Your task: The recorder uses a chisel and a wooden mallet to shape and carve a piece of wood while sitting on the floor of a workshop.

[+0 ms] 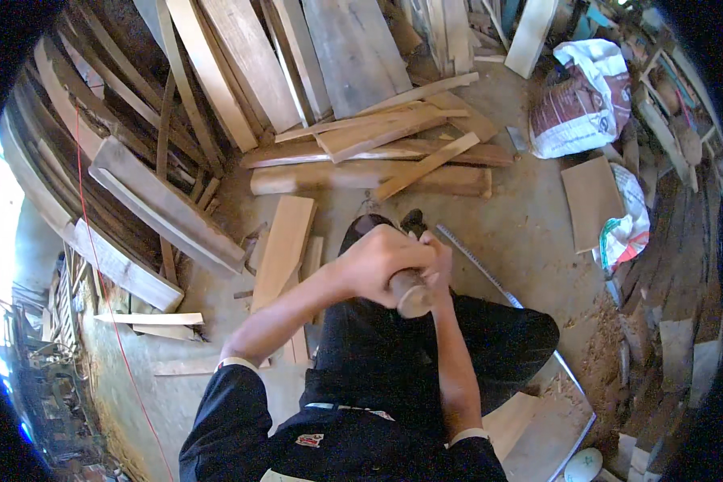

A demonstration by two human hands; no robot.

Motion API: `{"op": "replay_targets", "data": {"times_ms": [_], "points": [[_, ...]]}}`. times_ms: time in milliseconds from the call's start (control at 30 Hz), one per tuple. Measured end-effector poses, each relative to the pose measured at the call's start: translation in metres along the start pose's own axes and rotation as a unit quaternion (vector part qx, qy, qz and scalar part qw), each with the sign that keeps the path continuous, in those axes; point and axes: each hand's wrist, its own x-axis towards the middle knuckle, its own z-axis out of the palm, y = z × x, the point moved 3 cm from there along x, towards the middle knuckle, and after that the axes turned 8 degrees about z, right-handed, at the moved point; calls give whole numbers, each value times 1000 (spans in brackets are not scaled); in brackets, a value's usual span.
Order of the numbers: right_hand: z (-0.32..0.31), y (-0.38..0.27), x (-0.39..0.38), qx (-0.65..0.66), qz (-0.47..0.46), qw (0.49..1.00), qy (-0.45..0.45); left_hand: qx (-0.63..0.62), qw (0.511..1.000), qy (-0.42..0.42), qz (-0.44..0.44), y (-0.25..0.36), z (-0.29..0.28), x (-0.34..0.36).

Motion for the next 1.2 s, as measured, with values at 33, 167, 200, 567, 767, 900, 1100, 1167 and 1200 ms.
{"op": "replay_targets", "data": {"times_ms": [33, 167, 200, 567, 767, 900, 1100, 1167, 1200], "points": [[-2, 1, -1, -2, -9, 1000, 11, 25, 1000, 0, 9, 0, -1, -2], [-6, -34, 1, -40, -28, 999, -18, 37, 981, -6, 190, 86, 6, 17], [-9, -34, 2, -40, -30, 999, -15, -43, 974, -25, 222, 100, 10, 23], [18, -5, -12, -107, -42, 993, -39, 51, 985, -19, 161, 85, -3, 24], [12, -15, -20, -101, -60, 993, 5, 3, 990, -70, 123, 64, 11, -2], [0, 8, -24, -28, 1, 999, 40, 2, 987, -46, -153, -15, 3, -23], [-12, -14, -22, -106, -47, 991, 70, 52, 961, 119, -245, -8, -19, -18], [-11, -16, -24, -108, -44, 992, 53, 44, 953, 56, -296, -17, -23, -23], [-11, -16, -26, -93, -36, 994, 43, 34, 938, -5, -345, -22, -24, -30]]}}
